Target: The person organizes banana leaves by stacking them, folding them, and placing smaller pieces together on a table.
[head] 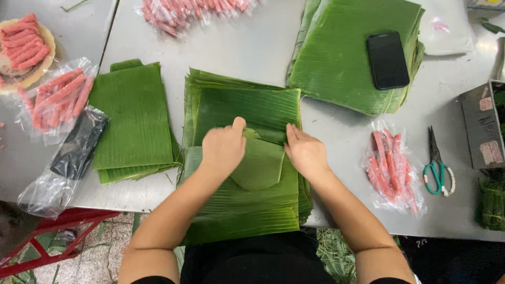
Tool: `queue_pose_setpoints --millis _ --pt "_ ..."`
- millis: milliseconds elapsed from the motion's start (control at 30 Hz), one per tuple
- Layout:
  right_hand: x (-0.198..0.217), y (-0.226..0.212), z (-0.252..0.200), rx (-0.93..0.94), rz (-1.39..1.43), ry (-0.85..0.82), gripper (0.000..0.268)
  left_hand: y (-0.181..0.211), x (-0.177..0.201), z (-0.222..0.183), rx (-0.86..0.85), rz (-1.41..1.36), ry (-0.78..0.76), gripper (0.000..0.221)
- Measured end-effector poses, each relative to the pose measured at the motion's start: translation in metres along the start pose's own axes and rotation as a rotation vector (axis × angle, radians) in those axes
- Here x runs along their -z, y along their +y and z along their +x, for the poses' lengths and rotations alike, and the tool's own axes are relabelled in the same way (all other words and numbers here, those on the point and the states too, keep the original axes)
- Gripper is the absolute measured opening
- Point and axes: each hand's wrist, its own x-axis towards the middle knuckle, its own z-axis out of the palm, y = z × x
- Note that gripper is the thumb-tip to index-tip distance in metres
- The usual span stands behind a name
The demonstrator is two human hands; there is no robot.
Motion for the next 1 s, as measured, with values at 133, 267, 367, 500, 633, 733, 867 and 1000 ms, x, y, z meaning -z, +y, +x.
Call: queue_pose_setpoints --millis 133,267,367,500,633,733,867,1000 --pt "0.018 0.008 -0.009 -0.195 0.14 -0.009 0.048 0.024 0.027 -0.013 0.19 -0.287 -0.179 0.058" --pt "0.021 -0.005 -0.014 -0.576 0.753 0.305 0.038 0.038 0.018 -0.02 0.27 -0.909 -0.262 0.056" --pt "0.023 -0.021 -0.013 -0.517 1.196 0.413 0.04 0.045 0.004 -0.023 0.204 -1.134 -0.152 0.05" --pt "0.038 -0.031 -0.019 -0.309 1.373 0.39 0.066 0.05 0.001 -0.027 0.145 -1.037 -0.082 0.053" --pt "0.028 -0.027 -0.038 -0.568 1.85 0.397 0.048 0.055 -0.009 -0.028 -0.108 -0.965 0.072 0.044" --pt "0.018 -0.018 -0.041 -0.635 2.047 0.391 0.044 0.055 -0.02 -0.034 0.211 -1.657 -0.226 0.032" --pt "0.023 -0.015 -0.043 -0.515 2.087 0.402 0.041 0.055 -0.029 -0.043 0.264 -1.492 -0.336 0.029" --pt "0.034 0.009 -0.056 -0.674 2.18 0.149 0.04 0.056 -0.021 -0.034 0.141 -1.409 -0.393 0.035"
